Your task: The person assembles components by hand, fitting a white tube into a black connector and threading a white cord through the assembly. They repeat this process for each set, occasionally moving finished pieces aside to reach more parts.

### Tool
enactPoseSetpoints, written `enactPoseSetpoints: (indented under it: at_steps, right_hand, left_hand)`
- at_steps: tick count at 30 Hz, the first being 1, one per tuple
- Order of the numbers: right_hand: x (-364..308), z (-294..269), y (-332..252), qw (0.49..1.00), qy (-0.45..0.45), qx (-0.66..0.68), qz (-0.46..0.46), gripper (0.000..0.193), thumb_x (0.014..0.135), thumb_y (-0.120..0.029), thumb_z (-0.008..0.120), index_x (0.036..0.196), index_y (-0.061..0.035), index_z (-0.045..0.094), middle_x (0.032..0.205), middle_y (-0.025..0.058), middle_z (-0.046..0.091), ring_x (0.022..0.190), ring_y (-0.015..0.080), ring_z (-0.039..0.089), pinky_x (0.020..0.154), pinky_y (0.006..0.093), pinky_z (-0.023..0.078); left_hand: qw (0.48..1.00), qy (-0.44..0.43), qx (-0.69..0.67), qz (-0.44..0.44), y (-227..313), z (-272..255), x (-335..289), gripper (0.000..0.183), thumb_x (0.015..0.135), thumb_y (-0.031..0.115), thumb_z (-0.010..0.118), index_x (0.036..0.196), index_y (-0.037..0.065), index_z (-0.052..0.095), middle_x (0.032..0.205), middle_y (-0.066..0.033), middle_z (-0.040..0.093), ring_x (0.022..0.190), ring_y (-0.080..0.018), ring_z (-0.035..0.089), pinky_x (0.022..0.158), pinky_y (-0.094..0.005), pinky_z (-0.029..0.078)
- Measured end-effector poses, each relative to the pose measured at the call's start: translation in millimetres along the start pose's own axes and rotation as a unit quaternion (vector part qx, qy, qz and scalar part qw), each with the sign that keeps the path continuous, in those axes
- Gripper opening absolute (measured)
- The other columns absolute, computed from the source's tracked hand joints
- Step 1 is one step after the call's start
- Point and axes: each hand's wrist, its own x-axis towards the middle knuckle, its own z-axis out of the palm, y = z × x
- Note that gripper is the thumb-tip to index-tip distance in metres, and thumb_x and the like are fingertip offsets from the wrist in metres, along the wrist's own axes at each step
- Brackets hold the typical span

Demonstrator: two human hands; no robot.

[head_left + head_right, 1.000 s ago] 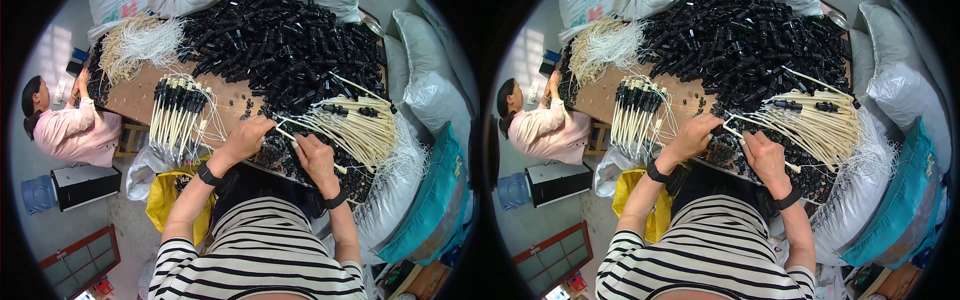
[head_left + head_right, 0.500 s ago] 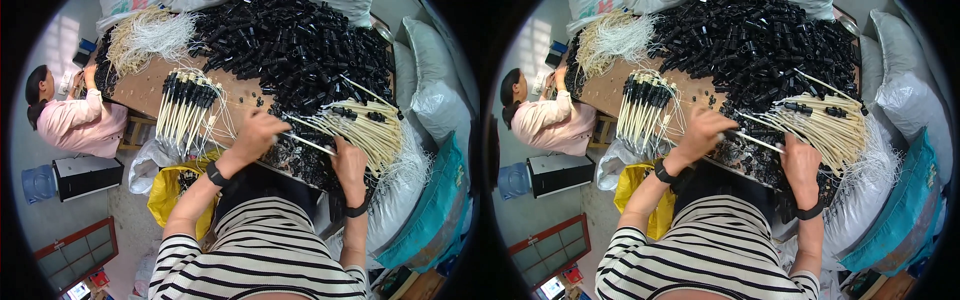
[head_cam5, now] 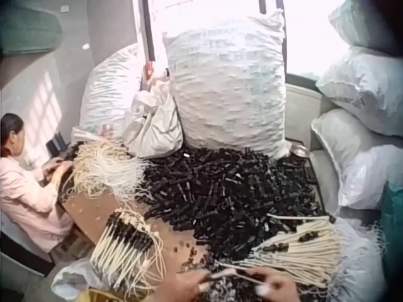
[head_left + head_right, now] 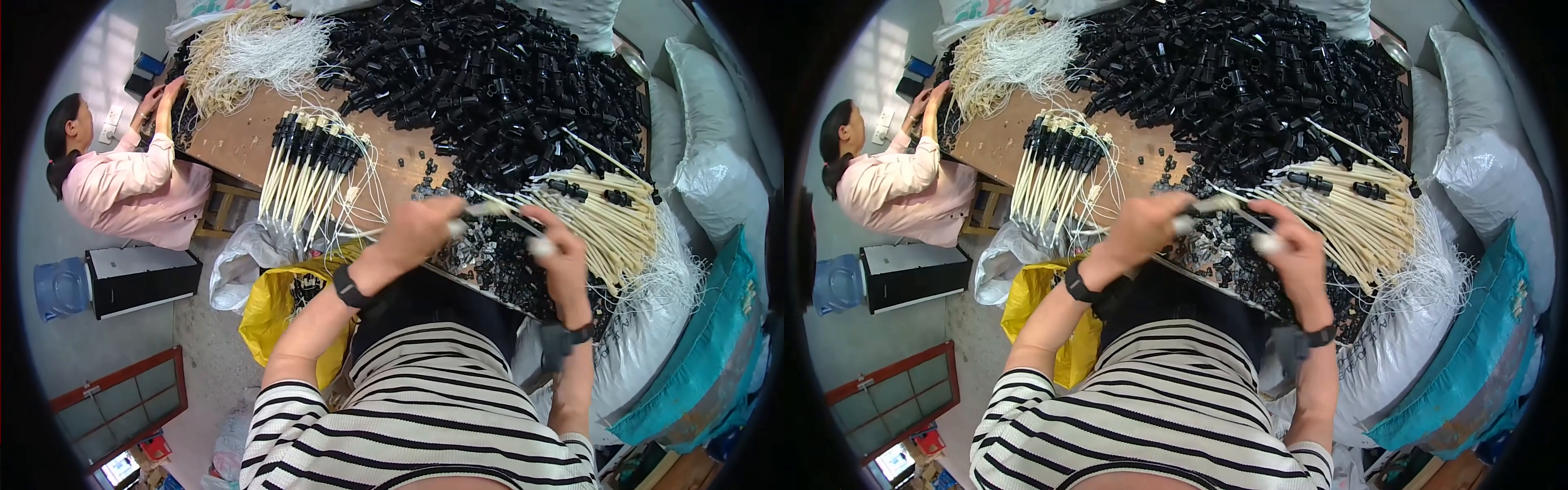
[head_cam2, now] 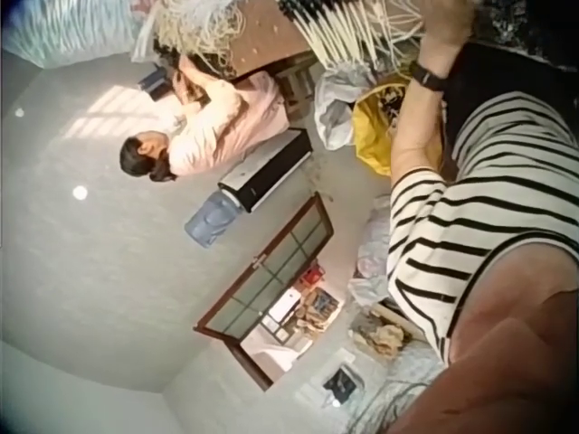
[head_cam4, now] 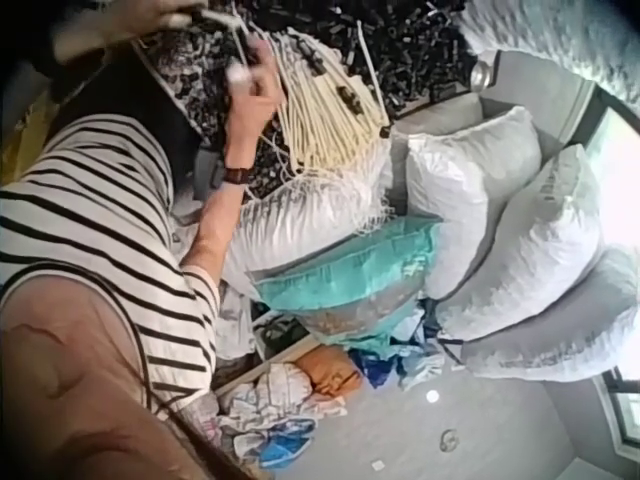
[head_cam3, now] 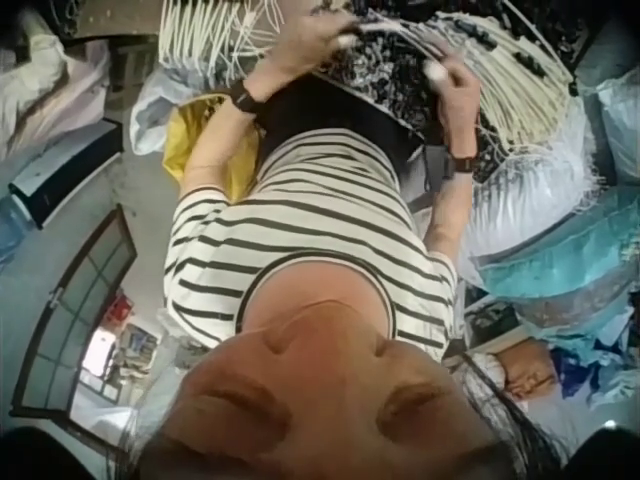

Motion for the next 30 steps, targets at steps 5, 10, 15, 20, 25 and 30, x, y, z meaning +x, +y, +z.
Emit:
enactPoseSetpoints:
  at_steps: [5,10,15,20,25,30]
  right_hand:
    - [2.6,28.8,-29.3,0.989,-0.113,-0.086,0.049,0.022,0.079,-0.013,0.074,0.099,-0.0058,0.069,0.076,0.0018,0.061,0.057,0.0102,0.053,0.053,0.0247,0.042]
    - [-3.2,64.0,-7.5,0.951,-0.064,-0.301,-0.023,0.017,0.078,-0.01,0.071,0.094,-0.0064,0.067,0.065,0.0095,0.058,0.056,0.0237,0.06,0.052,0.0327,0.046]
    - [-4.5,64.4,0.7,0.93,-0.01,-0.359,-0.078,0.011,0.08,-0.008,0.066,0.091,-0.0063,0.069,0.064,0.0119,0.063,0.055,0.0254,0.063,0.051,0.033,0.047]
    - [-1.2,62.3,1.4,0.934,0.024,-0.347,-0.082,0.013,0.08,-0.008,0.066,0.092,-0.0061,0.069,0.066,0.0124,0.064,0.054,0.026,0.063,0.051,0.0329,0.048]
    - [-0.9,64.2,5.0,0.937,-0.004,-0.342,-0.076,0.011,0.08,-0.008,0.067,0.09,-0.0055,0.069,0.063,0.0122,0.062,0.053,0.0254,0.062,0.051,0.0325,0.047]
    - [-1.1,64.7,3.4,0.96,-0.043,-0.274,-0.043,0.014,0.081,-0.006,0.063,0.095,-0.004,0.066,0.068,0.0154,0.063,0.058,0.0283,0.064,0.053,0.0335,0.048]
  left_hand:
    - [0.873,-0.1,-0.276,-0.39,-8.7,-3.5,-2.0,0.012,0.087,0.008,0.062,0.097,0.004,0.066,0.076,-0.0017,0.065,0.058,-0.0068,0.054,0.052,-0.0212,0.043]
    - [0.876,-0.092,-0.327,-0.343,10.2,-1.4,1.6,0.015,0.076,0.004,0.069,0.09,0.0,0.067,0.067,0.003,0.058,0.06,-0.0045,0.052,0.053,-0.0234,0.041]
    - [0.963,-0.09,-0.15,-0.203,1.8,-1.6,-4.9,0.029,0.072,-0.001,0.062,0.101,0.001,0.063,0.076,-0.0095,0.06,0.072,-0.0236,0.061,0.064,-0.0354,0.047]
    - [0.983,-0.105,-0.062,-0.141,4.5,-6.7,-10.1,0.041,0.07,-0.006,0.051,0.108,0.003,0.062,0.089,-0.017,0.061,0.088,-0.0389,0.059,0.075,-0.0452,0.047]
    - [0.982,-0.124,-0.076,-0.118,11.1,-3.0,-7.4,0.04,0.07,-0.006,0.051,0.107,0.004,0.062,0.09,-0.0168,0.061,0.09,-0.0379,0.059,0.075,-0.0449,0.047]
    - [0.98,-0.146,-0.089,-0.097,13.7,-2.7,-2.8,0.044,0.071,-0.005,0.052,0.112,0.005,0.059,0.096,-0.0164,0.064,0.094,-0.0361,0.06,0.076,-0.0441,0.048]
